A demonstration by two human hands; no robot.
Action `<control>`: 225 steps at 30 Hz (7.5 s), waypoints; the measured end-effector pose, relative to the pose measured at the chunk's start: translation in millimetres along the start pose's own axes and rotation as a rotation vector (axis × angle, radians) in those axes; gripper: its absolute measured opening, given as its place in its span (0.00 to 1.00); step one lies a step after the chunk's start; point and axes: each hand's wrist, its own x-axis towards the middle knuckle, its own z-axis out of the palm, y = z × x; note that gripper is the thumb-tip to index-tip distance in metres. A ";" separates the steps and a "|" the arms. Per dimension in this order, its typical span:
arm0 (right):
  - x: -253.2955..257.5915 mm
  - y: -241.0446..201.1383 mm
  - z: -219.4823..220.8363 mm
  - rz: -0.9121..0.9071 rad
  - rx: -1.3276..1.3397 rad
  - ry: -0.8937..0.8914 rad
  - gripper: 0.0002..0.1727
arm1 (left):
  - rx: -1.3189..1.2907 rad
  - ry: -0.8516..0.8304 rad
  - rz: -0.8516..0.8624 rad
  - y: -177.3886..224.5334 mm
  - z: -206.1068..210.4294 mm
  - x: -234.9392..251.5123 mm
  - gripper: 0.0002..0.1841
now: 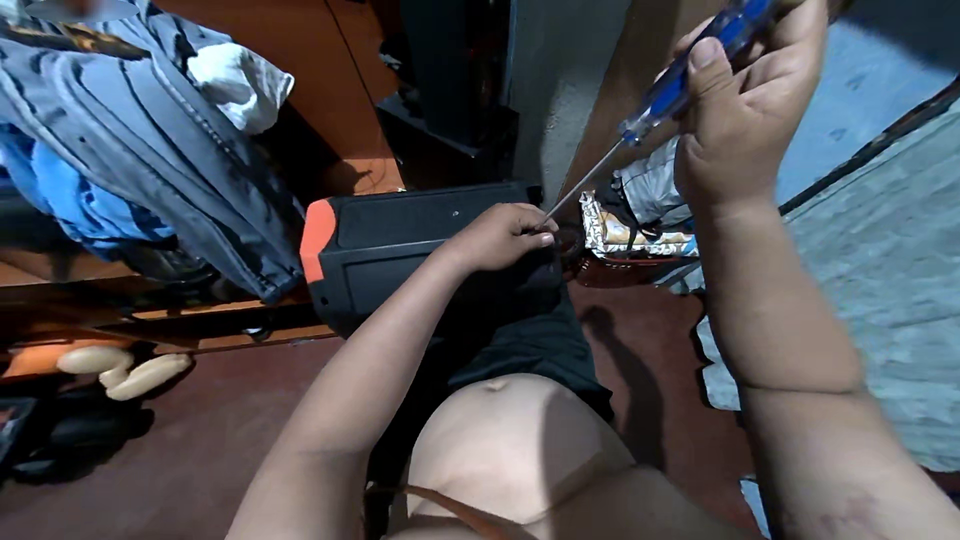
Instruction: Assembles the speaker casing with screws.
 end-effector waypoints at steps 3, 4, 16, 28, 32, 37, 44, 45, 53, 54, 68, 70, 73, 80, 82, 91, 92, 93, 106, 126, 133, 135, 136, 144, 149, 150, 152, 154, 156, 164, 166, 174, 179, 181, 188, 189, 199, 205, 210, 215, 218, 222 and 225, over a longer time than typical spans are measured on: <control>-1.8 10.1 3.4 0.027 -0.007 0.061 0.22 | -0.057 0.029 -0.013 -1.0 -12.4 -14.3 0.11; -2.7 13.5 5.1 0.034 -0.007 0.077 0.22 | -0.056 0.038 -0.025 -2.4 -17.4 -20.1 0.11; -39.7 4.7 84.7 0.025 0.106 -0.043 0.24 | 0.344 0.314 -0.216 -26.0 -61.4 -121.4 0.16; -58.5 0.3 161.4 -0.033 -0.069 -0.486 0.28 | 0.224 0.555 -0.065 -35.5 -28.8 -152.1 0.15; -60.1 -1.1 176.0 -0.092 -0.205 -0.904 0.25 | 0.239 0.545 -0.052 -26.3 -25.2 -156.0 0.19; -62.8 23.3 175.0 -0.030 -0.122 -1.116 0.23 | 0.263 0.492 -0.129 -23.3 -21.8 -163.7 0.28; -53.4 12.4 169.4 -0.139 -0.023 -1.353 0.15 | 0.187 0.356 -0.041 -20.1 -28.7 -156.1 0.21; -52.1 6.9 170.4 -0.143 -0.097 -1.365 0.15 | 0.198 0.361 -0.047 -20.8 -24.1 -153.9 0.20; -68.4 -26.7 180.0 -0.200 -0.580 -1.272 0.10 | 0.403 0.482 -0.104 -18.6 -18.1 -146.2 0.18; -66.1 -22.3 179.7 -0.262 -0.500 -1.302 0.09 | 0.396 0.449 -0.110 -20.1 -19.7 -147.4 0.21; -45.1 -8.8 195.3 -0.327 -0.251 -1.545 0.05 | 0.112 0.263 -0.134 -21.7 -27.0 -158.9 0.22; -47.5 -10.5 194.7 -0.220 -0.273 -1.479 0.07 | 0.135 0.272 -0.123 -22.5 -28.1 -158.7 0.18; -78.9 -17.8 197.8 0.144 -0.236 -1.009 0.12 | 0.247 0.302 -0.119 -20.4 -30.6 -155.7 0.16; -113.7 10.6 228.0 0.201 0.259 -0.476 0.20 | 0.156 0.329 -0.161 -23.7 -29.3 -157.8 0.24; -100.6 28.7 224.8 0.175 0.621 -0.749 0.20 | 0.193 0.331 -0.147 -26.9 -26.9 -161.3 0.24; -127.0 -9.2 228.6 0.376 0.081 -0.274 0.11 | 0.282 0.355 -0.095 -31.5 -23.5 -157.3 0.19; -128.9 -4.5 230.2 0.327 0.120 -0.287 0.13 | 0.250 0.361 -0.121 -30.4 -22.0 -158.2 0.21; -126.4 3.1 230.2 0.272 0.222 -0.354 0.16 | 0.223 0.371 -0.133 -29.8 -20.7 -159.7 0.24; -56.3 -33.7 194.8 0.020 -0.927 -1.100 0.26 | 0.430 0.498 -0.181 -32.4 -11.8 -145.8 0.25; -18.5 -23.4 183.5 -0.267 -0.501 -1.524 0.10 | 0.345 0.507 -0.143 -25.0 -8.7 -146.6 0.20; -7.0 -26.1 187.9 -0.174 -0.487 -1.638 0.22 | 0.288 0.529 -0.219 -23.2 -10.9 -146.9 0.19; -7.0 -39.2 191.7 -0.069 -0.721 -1.595 0.26 | 0.365 0.584 -0.238 -26.0 -7.7 -140.8 0.23; -8.6 -42.2 193.0 -0.058 -0.805 -1.573 0.25 | 0.415 0.597 -0.227 -27.7 -6.1 -138.1 0.23; -15.3 -23.1 185.3 -0.339 -0.428 -1.615 0.10 | 0.211 0.451 -0.099 -25.2 -13.2 -155.0 0.14; -14.9 -41.5 188.6 -0.182 -0.595 -1.590 0.19 | 0.340 0.552 -0.189 -24.9 -9.2 -146.9 0.22; -16.3 -47.1 190.1 -0.132 -0.725 -1.565 0.21 | 0.365 0.563 -0.206 -24.2 -8.2 -144.4 0.24; -21.2 -49.6 192.4 -0.078 -0.877 -1.522 0.16 | 0.410 0.564 -0.223 -23.1 -6.9 -140.5 0.23; -22.8 -43.7 190.1 -0.106 -0.814 -1.550 0.15 | 0.399 0.506 -0.233 -20.4 -7.9 -141.9 0.22; -20.2 -34.4 186.3 -0.189 -0.649 -1.603 0.14 | 0.310 0.451 -0.198 -22.0 -10.7 -147.9 0.20; -13.9 -43.3 189.4 -0.104 -0.746 -1.562 0.22 | 0.364 0.540 -0.254 -18.9 -7.8 -143.7 0.20; -19.8 -45.0 190.8 -0.087 -0.842 -1.501 0.20 | 0.451 0.556 -0.233 -19.5 -5.6 -138.5 0.21; -19.6 -22.6 184.0 -0.372 -0.369 -1.587 0.11 | 0.161 0.445 -0.135 -22.0 -12.6 -155.2 0.14; -20.6 -46.1 186.8 -0.054 -0.772 -1.534 0.23 | 0.340 0.546 -0.259 -20.1 -6.7 -143.9 0.19; -25.6 -44.2 187.3 -0.046 -0.826 -1.477 0.18 | 0.412 0.558 -0.265 -16.9 -4.4 -139.1 0.19; -22.0 -23.1 180.8 -0.305 -0.429 -1.581 0.13 | 0.126 0.451 -0.143 -23.2 -12.7 -155.9 0.16; -21.5 -24.1 181.0 -0.302 -0.429 -1.581 0.15 | 0.131 0.465 -0.143 -23.9 -11.7 -155.6 0.15; -29.1 -27.9 182.5 -0.245 -0.548 -1.493 0.12 | 0.333 0.524 -0.189 -19.0 -3.1 -146.5 0.19; -19.6 -34.5 183.5 -0.229 -0.476 -1.594 0.16 | 0.218 0.503 -0.156 -20.7 -6.9 -154.3 0.16; -23.9 -43.9 185.9 -0.076 -0.805 -1.473 0.17 | 0.378 0.609 -0.224 -18.6 0.3 -141.1 0.20; -21.9 -29.2 178.8 -0.297 -0.472 -1.540 0.09 | 0.221 0.526 -0.102 -22.8 -4.6 -152.0 0.19; -19.1 -32.5 179.7 -0.316 -0.449 -1.563 0.11 | 0.228 0.504 -0.108 -24.2 -5.9 -154.2 0.15; -17.3 -49.5 183.3 -0.095 -0.755 -1.483 0.28 | 0.362 0.609 -0.200 -18.2 -1.8 -144.8 0.20; -22.8 -42.3 182.6 -0.120 -0.756 -1.413 0.18 | 0.429 0.626 -0.218 -18.9 2.1 -138.4 0.22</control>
